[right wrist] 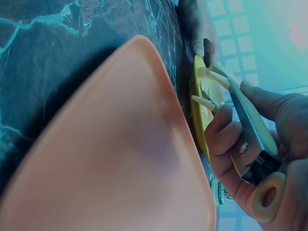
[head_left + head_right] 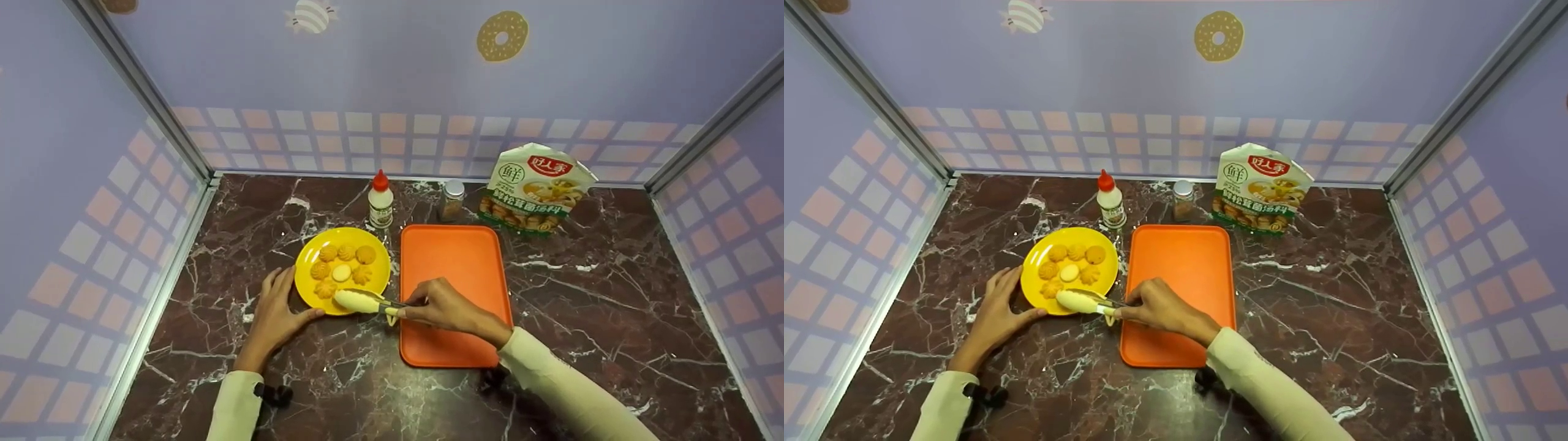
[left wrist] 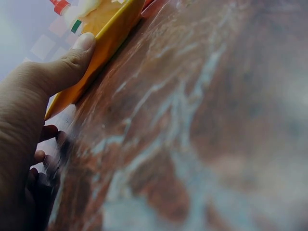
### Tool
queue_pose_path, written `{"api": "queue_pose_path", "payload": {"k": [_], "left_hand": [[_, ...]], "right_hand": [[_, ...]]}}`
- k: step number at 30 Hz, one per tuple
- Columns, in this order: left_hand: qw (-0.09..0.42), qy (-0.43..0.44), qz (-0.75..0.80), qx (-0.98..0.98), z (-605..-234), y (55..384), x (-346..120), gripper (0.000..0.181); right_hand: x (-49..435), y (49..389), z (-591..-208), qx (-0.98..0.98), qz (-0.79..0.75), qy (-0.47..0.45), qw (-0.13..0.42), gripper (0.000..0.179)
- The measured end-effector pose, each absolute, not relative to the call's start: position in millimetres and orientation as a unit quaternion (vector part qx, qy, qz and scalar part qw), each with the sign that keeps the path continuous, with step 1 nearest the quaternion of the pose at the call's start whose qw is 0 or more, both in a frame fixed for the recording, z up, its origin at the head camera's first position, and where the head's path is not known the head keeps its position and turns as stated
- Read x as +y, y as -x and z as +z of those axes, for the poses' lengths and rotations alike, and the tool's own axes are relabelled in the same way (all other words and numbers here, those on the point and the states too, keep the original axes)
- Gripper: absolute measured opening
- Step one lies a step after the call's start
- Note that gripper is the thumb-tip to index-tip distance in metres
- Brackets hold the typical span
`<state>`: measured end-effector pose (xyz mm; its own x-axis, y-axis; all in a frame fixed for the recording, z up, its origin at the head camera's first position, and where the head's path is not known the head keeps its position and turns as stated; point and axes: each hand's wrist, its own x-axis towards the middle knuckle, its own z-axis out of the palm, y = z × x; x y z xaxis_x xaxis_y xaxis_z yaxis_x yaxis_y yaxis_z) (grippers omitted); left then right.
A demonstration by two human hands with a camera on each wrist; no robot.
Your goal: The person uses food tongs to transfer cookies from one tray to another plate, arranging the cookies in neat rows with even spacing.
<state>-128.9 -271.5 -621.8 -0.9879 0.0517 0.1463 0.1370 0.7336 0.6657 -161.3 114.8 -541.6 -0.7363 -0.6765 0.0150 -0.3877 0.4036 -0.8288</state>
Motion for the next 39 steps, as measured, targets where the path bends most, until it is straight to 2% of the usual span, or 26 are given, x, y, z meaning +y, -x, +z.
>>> {"api": "queue_pose_path", "payload": {"k": [4,7,29,39], "left_hand": [[0.060,0.051,-0.367,-0.927,-622.5,128.8,-271.6,0.124],[0.060,0.052,-0.367,-0.927,-622.9,128.8,-271.5,0.124],[0.060,0.050,-0.365,-0.928,-622.0,129.6,-270.6,0.124],[0.050,0.047,-0.363,-0.929,-621.8,129.2,-271.9,0.125]], "right_hand": [[116.9,162.4,-538.6,0.828,-0.434,0.313,0.167,0.018],[118.1,162.3,-537.2,0.839,-0.417,0.317,0.149,0.019],[130.4,154.9,-542.1,0.872,-0.249,0.414,-0.081,0.033],[150.1,154.4,-543.8,0.873,-0.242,0.407,-0.114,0.034]]}}
